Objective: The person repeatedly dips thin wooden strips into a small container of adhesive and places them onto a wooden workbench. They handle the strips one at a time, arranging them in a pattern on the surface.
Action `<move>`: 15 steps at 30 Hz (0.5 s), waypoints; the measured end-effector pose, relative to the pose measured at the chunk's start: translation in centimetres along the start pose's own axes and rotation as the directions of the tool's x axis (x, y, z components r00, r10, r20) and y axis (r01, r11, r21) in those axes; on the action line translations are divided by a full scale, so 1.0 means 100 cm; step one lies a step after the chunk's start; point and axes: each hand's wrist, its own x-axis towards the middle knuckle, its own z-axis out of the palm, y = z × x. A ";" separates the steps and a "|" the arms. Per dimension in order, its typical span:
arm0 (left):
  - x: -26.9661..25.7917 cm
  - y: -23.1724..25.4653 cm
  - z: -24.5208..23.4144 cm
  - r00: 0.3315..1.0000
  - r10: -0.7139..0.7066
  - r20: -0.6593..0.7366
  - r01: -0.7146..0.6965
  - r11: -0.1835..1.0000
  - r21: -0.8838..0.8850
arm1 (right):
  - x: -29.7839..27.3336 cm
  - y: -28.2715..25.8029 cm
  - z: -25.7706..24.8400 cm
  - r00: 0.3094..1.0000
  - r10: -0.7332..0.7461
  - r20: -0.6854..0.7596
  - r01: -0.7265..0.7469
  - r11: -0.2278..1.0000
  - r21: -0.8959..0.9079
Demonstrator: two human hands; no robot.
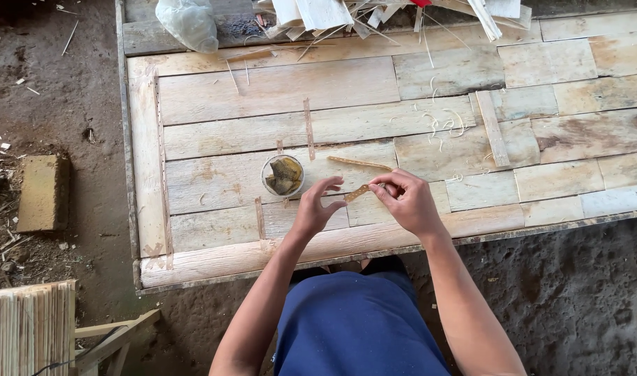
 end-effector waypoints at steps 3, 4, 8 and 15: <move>-0.005 -0.015 0.004 0.999 -0.017 0.039 0.017 1.000 -0.010 | 0.000 -0.007 -0.001 1.000 -0.016 -0.001 0.016 1.000 0.006; -0.006 -0.014 0.004 0.999 -0.017 0.038 0.017 1.000 -0.010 | -0.001 -0.007 -0.001 1.000 -0.017 -0.001 0.017 1.000 0.007; -0.008 -0.015 0.009 0.998 -0.035 0.052 0.037 0.999 -0.034 | -0.005 -0.007 0.000 1.000 -0.027 0.003 0.027 1.000 0.014; -0.019 -0.024 0.017 0.998 -0.053 0.032 0.055 0.996 -0.068 | -0.009 -0.006 -0.001 1.000 -0.024 0.001 0.024 1.000 0.019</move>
